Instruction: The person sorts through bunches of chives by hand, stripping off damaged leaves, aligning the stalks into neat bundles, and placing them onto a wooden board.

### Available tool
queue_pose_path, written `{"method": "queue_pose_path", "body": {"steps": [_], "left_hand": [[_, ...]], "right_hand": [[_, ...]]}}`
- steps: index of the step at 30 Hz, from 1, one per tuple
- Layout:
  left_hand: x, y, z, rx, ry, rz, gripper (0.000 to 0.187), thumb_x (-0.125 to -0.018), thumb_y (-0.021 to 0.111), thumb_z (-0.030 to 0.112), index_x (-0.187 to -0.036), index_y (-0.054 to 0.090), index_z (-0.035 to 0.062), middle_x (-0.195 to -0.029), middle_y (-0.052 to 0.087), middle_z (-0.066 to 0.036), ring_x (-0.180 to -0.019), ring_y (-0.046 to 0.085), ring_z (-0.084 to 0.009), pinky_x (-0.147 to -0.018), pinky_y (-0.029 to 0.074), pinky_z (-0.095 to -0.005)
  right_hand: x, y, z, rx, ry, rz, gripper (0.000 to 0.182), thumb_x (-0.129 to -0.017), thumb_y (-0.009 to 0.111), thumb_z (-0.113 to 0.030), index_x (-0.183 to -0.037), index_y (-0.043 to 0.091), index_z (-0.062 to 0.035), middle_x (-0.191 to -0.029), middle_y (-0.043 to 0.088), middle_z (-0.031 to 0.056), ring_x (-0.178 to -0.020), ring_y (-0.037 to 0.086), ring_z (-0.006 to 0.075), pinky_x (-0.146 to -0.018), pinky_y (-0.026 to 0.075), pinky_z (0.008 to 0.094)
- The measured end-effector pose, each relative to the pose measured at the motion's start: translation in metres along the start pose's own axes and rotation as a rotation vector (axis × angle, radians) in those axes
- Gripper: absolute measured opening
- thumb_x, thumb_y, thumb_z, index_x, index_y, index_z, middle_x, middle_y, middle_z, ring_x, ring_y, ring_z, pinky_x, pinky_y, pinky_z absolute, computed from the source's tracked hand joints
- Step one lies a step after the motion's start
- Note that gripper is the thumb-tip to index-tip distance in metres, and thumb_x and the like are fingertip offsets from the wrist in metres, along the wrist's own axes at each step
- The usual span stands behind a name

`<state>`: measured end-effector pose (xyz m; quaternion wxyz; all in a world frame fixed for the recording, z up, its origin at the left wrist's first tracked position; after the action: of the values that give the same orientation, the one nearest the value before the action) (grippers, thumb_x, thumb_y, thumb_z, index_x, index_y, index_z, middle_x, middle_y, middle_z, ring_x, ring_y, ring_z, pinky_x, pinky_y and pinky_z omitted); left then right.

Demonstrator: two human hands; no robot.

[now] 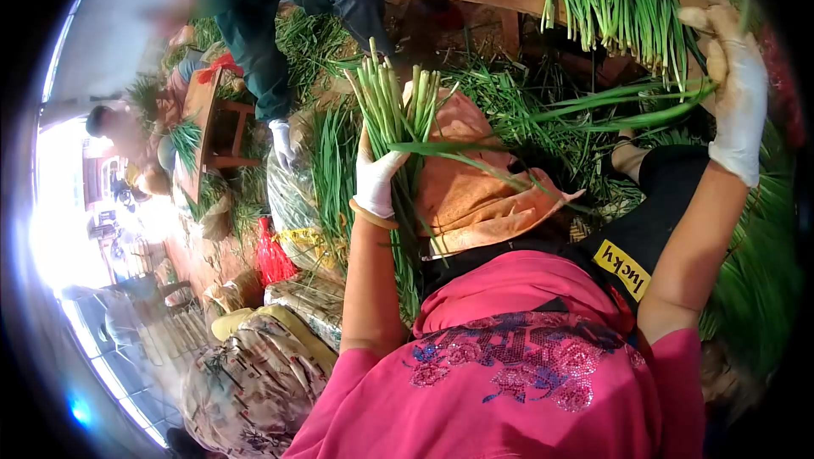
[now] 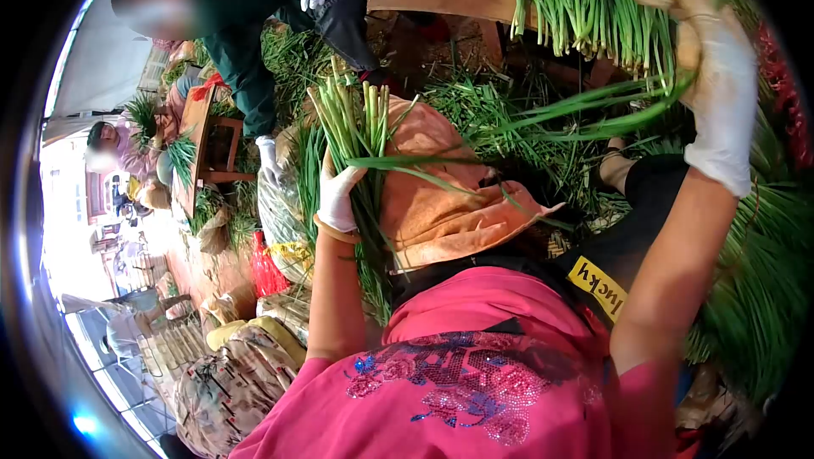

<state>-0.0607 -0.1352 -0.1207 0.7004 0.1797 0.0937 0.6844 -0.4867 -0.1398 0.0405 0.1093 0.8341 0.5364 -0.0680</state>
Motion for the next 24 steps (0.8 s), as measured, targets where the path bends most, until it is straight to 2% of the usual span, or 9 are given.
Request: {"method": "queue_pose_path", "body": {"steps": [2, 4, 7, 9, 12, 15, 17, 20, 24], "left_hand": [[-0.002, 0.005, 0.001, 0.003, -0.004, -0.022, 0.056, -0.075, 0.067, -0.001, -0.128, 0.048, 0.0022, -0.111, 0.062, -0.01, -0.099, 0.061, -0.0213, -0.088, 0.051, -0.0323], [-0.002, 0.013, 0.003, 0.024, 0.008, -0.062, 0.061, -0.074, 0.07, 0.0, -0.13, 0.046, 0.0026, -0.112, 0.061, -0.009, -0.1, 0.061, -0.0213, -0.089, 0.05, -0.0325], [-0.002, 0.02, 0.003, 0.014, 0.019, -0.093, 0.066, -0.073, 0.072, 0.002, -0.133, 0.044, 0.003, -0.115, 0.06, -0.009, -0.101, 0.06, -0.0209, -0.09, 0.049, -0.0324], [0.001, 0.034, 0.008, 0.008, 0.025, -0.133, 0.068, -0.073, 0.073, 0.003, -0.135, 0.042, 0.0031, -0.118, 0.059, -0.009, -0.104, 0.059, -0.0203, -0.092, 0.048, -0.032], [-0.001, 0.035, 0.003, -0.053, 0.067, -0.104, 0.079, -0.072, 0.075, 0.002, -0.14, 0.035, 0.0042, -0.128, 0.053, -0.011, -0.115, 0.054, -0.0211, -0.097, 0.045, -0.0332], [0.005, 0.052, 0.005, -0.188, 0.152, -0.092, 0.103, -0.068, 0.074, -0.006, -0.149, 0.012, 0.0067, -0.141, 0.039, -0.013, -0.122, 0.048, -0.0217, -0.097, 0.045, -0.0333], [0.01, 0.059, 0.002, -0.333, 0.171, -0.141, 0.109, -0.064, 0.071, -0.01, -0.15, 0.007, 0.0074, -0.144, 0.035, -0.012, -0.127, 0.041, -0.0201, -0.103, 0.037, -0.0323], [0.02, 0.084, 0.007, -0.004, -0.089, -0.254, 0.106, -0.068, 0.073, -0.007, -0.15, 0.008, 0.0064, -0.146, 0.034, -0.011, -0.131, 0.036, -0.0192, -0.107, 0.032, -0.0325], [-0.007, 0.078, 0.005, -0.211, -0.056, -0.276, 0.09, -0.073, 0.079, 0.006, -0.144, 0.025, -0.0007, -0.133, 0.049, -0.013, -0.116, 0.051, -0.0181, -0.098, 0.042, -0.0309]], "right_hand": [[0.018, 0.033, -0.002, 0.429, -0.065, -0.206, 0.017, -0.087, 0.058, -0.012, -0.096, 0.069, -0.0206, -0.109, 0.067, -0.0043, -0.061, 0.05, 0.0032, -0.06, 0.044, 0.0172], [0.049, 0.083, 0.059, 0.412, 0.126, -0.388, 0.015, -0.086, 0.064, -0.015, -0.101, 0.069, -0.0155, -0.103, 0.067, -0.0008, -0.084, 0.061, 0.0067, -0.065, 0.047, 0.019], [0.09, 0.141, 0.176, -0.144, 0.502, -0.544, 0.043, -0.083, 0.07, -0.01, -0.121, 0.055, 0.0041, -0.121, 0.059, 0.0102, -0.092, 0.061, 0.014, -0.07, 0.052, 0.0269], [0.111, 0.174, 0.205, -0.425, 0.626, -0.601, 0.038, -0.083, 0.067, -0.004, -0.119, 0.057, 0.0042, -0.123, 0.058, 0.0089, -0.098, 0.06, 0.0128, -0.086, 0.049, 0.027], [0.13, 0.217, 0.153, -0.599, 0.578, -0.723, 0.035, -0.08, 0.071, -0.008, -0.113, 0.061, -0.0028, -0.107, 0.063, 0.0025, -0.094, 0.058, 0.0115, -0.086, 0.046, 0.0265], [0.119, 0.221, 0.14, -0.363, 0.275, -0.525, 0.046, -0.071, 0.081, -0.02, -0.109, 0.061, -0.0045, -0.102, 0.065, 0.0044, -0.089, 0.059, 0.0114, -0.082, 0.046, 0.0268], [0.117, 0.21, 0.151, -0.244, 0.317, -0.392, 0.047, -0.068, 0.083, -0.025, -0.105, 0.063, -0.0044, -0.094, 0.066, 0.0038, -0.083, 0.06, 0.0119, -0.079, 0.047, 0.0278], [0.111, 0.2, 0.153, -0.206, 0.332, -0.334, 0.032, -0.075, 0.079, -0.018, -0.1, 0.065, -0.0035, -0.089, 0.065, -0.0001, -0.081, 0.058, 0.0078, -0.074, 0.047, 0.0251], [0.114, 0.195, 0.15, -0.275, 0.287, -0.296, 0.029, -0.078, 0.075, -0.011, -0.104, 0.065, -0.0022, -0.094, 0.065, 0.0002, -0.082, 0.058, 0.0074, -0.075, 0.047, 0.024]]}}
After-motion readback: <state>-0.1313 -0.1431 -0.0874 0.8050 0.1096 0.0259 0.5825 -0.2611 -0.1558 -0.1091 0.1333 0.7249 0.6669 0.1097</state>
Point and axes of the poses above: each hand's wrist, its own x-axis away from the middle knuckle, its own y-axis out of the palm, z = x × y, the point moved 10 cm from there along -x, towards the middle knuckle
